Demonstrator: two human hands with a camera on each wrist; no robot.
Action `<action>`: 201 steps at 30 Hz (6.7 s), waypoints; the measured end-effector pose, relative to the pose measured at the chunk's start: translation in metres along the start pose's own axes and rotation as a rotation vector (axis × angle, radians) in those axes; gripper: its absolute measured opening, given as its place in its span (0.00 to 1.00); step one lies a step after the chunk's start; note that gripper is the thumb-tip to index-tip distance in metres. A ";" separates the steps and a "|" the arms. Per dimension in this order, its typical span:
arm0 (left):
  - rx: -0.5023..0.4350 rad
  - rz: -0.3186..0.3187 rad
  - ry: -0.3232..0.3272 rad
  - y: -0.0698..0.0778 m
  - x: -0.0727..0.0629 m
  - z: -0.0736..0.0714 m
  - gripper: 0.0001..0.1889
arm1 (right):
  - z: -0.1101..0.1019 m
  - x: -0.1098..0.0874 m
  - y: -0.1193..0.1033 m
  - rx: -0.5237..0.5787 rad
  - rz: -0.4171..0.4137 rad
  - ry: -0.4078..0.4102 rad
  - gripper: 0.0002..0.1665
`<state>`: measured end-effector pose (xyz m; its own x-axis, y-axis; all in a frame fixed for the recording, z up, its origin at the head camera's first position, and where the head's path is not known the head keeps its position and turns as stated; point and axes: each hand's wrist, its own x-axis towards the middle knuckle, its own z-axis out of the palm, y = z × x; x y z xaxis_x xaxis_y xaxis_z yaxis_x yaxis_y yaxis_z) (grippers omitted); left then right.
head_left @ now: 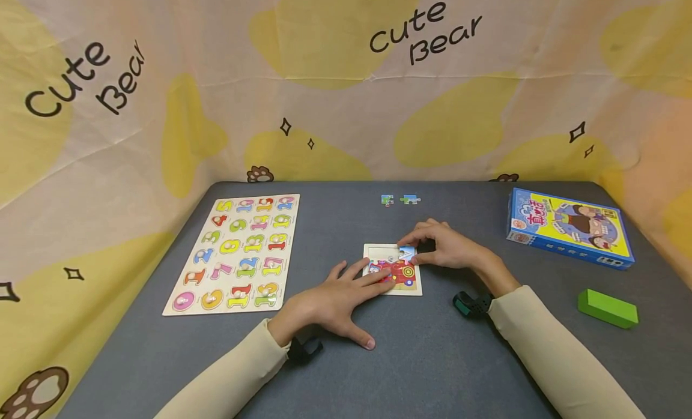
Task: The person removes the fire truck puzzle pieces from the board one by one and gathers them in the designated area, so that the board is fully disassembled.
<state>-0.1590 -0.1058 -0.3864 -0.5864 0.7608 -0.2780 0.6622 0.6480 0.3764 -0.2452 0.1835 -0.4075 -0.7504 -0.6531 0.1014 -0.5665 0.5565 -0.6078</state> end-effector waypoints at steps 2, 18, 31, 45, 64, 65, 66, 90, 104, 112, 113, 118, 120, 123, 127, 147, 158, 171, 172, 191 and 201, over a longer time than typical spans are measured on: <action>0.002 0.000 0.002 0.000 0.000 0.000 0.57 | -0.001 0.000 -0.001 -0.006 0.000 -0.002 0.21; 0.015 -0.004 0.001 0.001 -0.001 0.001 0.57 | -0.003 -0.006 0.019 0.040 0.035 0.090 0.22; 0.008 0.001 0.016 -0.001 -0.001 0.002 0.56 | -0.017 -0.020 0.045 -0.024 0.138 0.220 0.22; -0.002 -0.010 0.010 0.000 -0.001 0.003 0.57 | -0.016 -0.021 0.052 -0.052 0.211 0.299 0.26; 0.006 -0.009 0.005 0.000 -0.001 0.002 0.57 | -0.018 -0.017 0.058 -0.026 0.230 0.329 0.21; 0.006 -0.010 0.004 0.000 -0.001 0.002 0.57 | -0.019 -0.016 0.059 -0.025 0.231 0.325 0.21; 0.007 -0.010 0.004 0.000 -0.001 0.002 0.57 | -0.020 -0.015 0.060 -0.028 0.232 0.321 0.21; 0.041 -0.004 0.018 0.000 -0.002 0.003 0.56 | -0.045 0.010 0.084 0.009 0.337 0.240 0.24; 0.023 -0.003 0.007 -0.001 -0.001 0.004 0.57 | -0.048 0.020 0.086 -0.010 0.399 0.238 0.28; 0.026 0.006 0.002 -0.001 0.001 0.004 0.57 | -0.049 0.023 0.089 -0.013 0.396 0.256 0.27; 0.025 0.007 0.001 -0.001 0.001 0.004 0.57 | -0.049 0.023 0.090 -0.013 0.396 0.261 0.27; 0.020 0.010 0.001 0.000 0.001 0.004 0.57 | -0.049 0.024 0.092 -0.013 0.399 0.270 0.27; 0.020 0.011 0.004 0.000 0.001 0.005 0.57 | -0.049 0.024 0.093 -0.012 0.403 0.272 0.27; 0.022 0.011 0.008 0.000 0.000 0.006 0.56 | -0.048 0.024 0.093 -0.018 0.402 0.269 0.28; 0.022 0.006 0.011 0.000 0.000 0.006 0.56 | -0.048 0.025 0.093 -0.026 0.402 0.272 0.28; -0.101 0.005 0.127 -0.012 0.003 0.002 0.51 | -0.044 0.022 0.094 0.045 0.337 0.355 0.28; -0.198 -0.181 0.275 -0.026 0.014 0.001 0.49 | -0.039 0.005 0.068 0.151 0.273 0.356 0.25; -0.237 -0.290 0.308 -0.034 0.024 -0.001 0.43 | -0.014 0.011 0.013 0.142 0.049 0.158 0.17; -0.237 -0.296 0.307 -0.035 0.024 -0.001 0.43 | -0.011 0.011 0.009 0.139 0.026 0.148 0.17; -0.256 -0.290 0.335 -0.039 0.024 0.004 0.43 | 0.032 0.022 -0.034 0.069 -0.017 -0.001 0.17; -0.254 -0.291 0.361 -0.040 0.023 0.004 0.42 | 0.035 0.022 -0.039 0.026 -0.019 -0.011 0.18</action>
<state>-0.1975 -0.1138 -0.4116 -0.8821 0.4609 -0.0973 0.3407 0.7669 0.5438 -0.2282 0.1292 -0.4096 -0.7355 -0.6694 0.1046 -0.5719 0.5305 -0.6257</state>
